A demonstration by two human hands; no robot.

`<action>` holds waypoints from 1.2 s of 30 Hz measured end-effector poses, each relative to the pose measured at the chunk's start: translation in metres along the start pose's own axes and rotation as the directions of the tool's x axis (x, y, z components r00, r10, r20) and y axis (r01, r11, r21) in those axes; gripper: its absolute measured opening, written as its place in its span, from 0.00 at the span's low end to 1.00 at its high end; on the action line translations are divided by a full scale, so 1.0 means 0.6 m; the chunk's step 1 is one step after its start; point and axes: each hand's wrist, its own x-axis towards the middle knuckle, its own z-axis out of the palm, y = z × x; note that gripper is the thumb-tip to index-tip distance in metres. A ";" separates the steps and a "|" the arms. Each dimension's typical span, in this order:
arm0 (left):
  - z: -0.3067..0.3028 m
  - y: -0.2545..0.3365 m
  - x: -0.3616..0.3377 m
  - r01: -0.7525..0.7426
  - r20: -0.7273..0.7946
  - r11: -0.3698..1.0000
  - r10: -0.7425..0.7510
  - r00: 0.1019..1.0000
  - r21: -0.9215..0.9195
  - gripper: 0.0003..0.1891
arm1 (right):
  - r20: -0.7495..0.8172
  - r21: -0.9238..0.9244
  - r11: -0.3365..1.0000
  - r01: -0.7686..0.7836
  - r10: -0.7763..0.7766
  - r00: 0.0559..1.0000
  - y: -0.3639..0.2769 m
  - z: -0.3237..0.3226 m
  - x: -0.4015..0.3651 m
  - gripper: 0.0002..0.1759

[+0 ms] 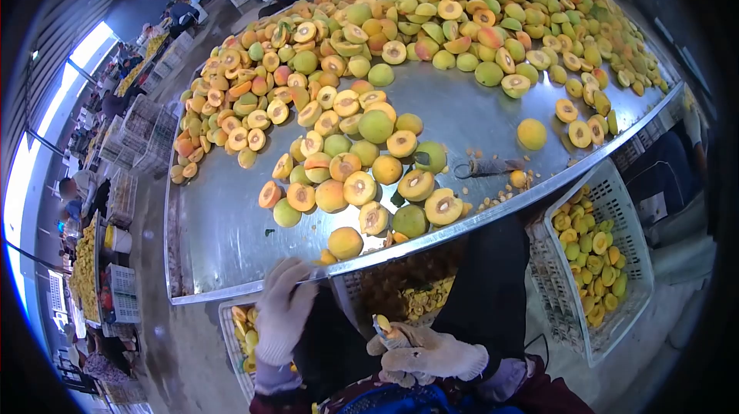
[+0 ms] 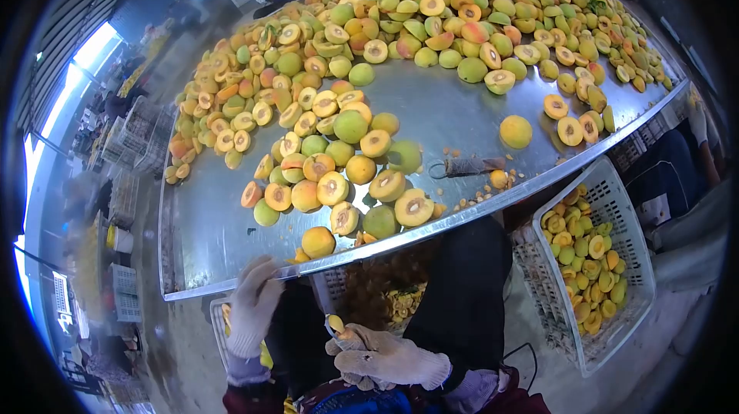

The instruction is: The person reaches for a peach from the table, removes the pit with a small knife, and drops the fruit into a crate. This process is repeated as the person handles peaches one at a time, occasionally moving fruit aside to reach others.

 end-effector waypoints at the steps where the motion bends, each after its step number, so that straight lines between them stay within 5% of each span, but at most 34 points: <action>1: 0.022 0.009 0.032 -0.114 0.048 0.993 0.112 0.993 0.043 0.15 | -0.018 -0.011 0.999 0.033 -0.033 0.999 0.004 0.001 -0.001 0.22; 4: 0.073 -0.003 0.113 -0.230 0.122 0.973 0.231 0.965 -0.022 0.15 | -0.026 0.029 0.993 0.113 -0.112 0.993 0.030 -0.009 0.014 0.22; 6: 0.088 -0.026 0.149 -0.010 0.324 0.981 -0.053 0.945 0.191 0.19 | -0.032 0.052 0.988 0.148 -0.147 0.989 0.036 -0.009 0.017 0.22; 9: 0.098 -0.028 0.161 0.034 0.207 0.955 -0.099 0.973 0.295 0.24 | -0.078 0.046 0.988 0.145 -0.141 0.987 0.013 -0.006 0.011 0.22; 10: 0.102 -0.018 0.150 -0.034 0.201 0.909 -0.056 0.978 0.416 0.27 | -0.110 0.013 0.995 0.099 -0.097 0.989 0.006 -0.004 0.009 0.23; 14: 0.088 -0.034 0.160 -0.118 0.277 0.893 -0.007 0.961 0.434 0.27 | -0.142 -0.095 0.985 0.146 -0.159 0.977 0.041 -0.016 0.035 0.25; 15: 0.084 -0.029 0.154 0.186 0.253 0.982 -0.176 0.951 -0.016 0.27 | -0.192 -0.228 0.967 0.115 -0.160 0.968 0.031 -0.015 0.029 0.27; 16: 0.082 -0.023 0.146 0.445 0.317 0.773 -0.327 0.890 -0.453 0.27 | -0.247 -0.349 0.934 0.074 -0.168 0.954 0.025 -0.014 0.023 0.28; 17: 0.083 -0.021 0.130 0.447 0.329 0.773 -0.322 0.888 -0.450 0.27 | -0.256 -0.341 0.937 0.075 -0.169 0.952 0.025 -0.014 0.021 0.28; 19: 0.077 -0.018 0.085 0.410 0.412 0.152 -0.021 0.911 -0.899 0.31 | -0.312 -0.441 0.890 0.117 -0.274 0.910 0.027 -0.011 0.018 0.30; 21: 0.071 0.036 0.040 0.458 0.455 0.029 -0.073 0.888 -0.889 0.32 | -0.332 -0.496 0.867 0.050 -0.243 0.912 0.003 0.003 0.012 0.31; 22: 0.084 0.018 0.013 0.417 0.389 0.432 -0.156 0.908 -0.800 0.36 | -0.359 -0.543 0.840 -0.014 -0.216 0.908 -0.002 0.010 0.011 0.32; 23: 0.083 0.052 0.001 0.465 0.442 0.172 -0.157 0.883 -0.868 0.37 | -0.362 -0.540 0.841 -0.019 -0.212 0.908 0.002 0.010 0.012 0.32; 25: 0.093 0.058 -0.026 0.504 0.487 0.088 -0.162 0.859 -0.859 0.37 | -0.393 -0.780 0.612 -0.126 -0.324 0.861 0.013 0.008 0.016 0.34; 26: 0.097 0.066 -0.034 0.508 0.491 0.087 -0.160 0.856 -0.857 0.37 | -0.397 -0.777 0.616 -0.128 -0.323 0.859 0.015 0.008 0.016 0.34; 32: 0.108 0.108 -0.060 0.410 0.364 0.343 -0.193 0.911 -0.845 0.37 | -0.425 -0.767 0.633 -0.104 -0.379 0.822 0.025 0.011 0.012 0.33; 34: 0.113 0.110 -0.073 0.350 0.295 0.440 -0.191 0.936 -0.827 0.36 | -0.381 -0.857 0.507 -0.087 -0.513 0.769 0.037 0.010 0.014 0.30; 36: 0.113 0.122 -0.071 0.298 0.252 0.489 -0.160 0.954 -0.820 0.34 | -0.394 -0.842 0.532 -0.094 -0.486 0.780 0.029 0.015 0.007 0.28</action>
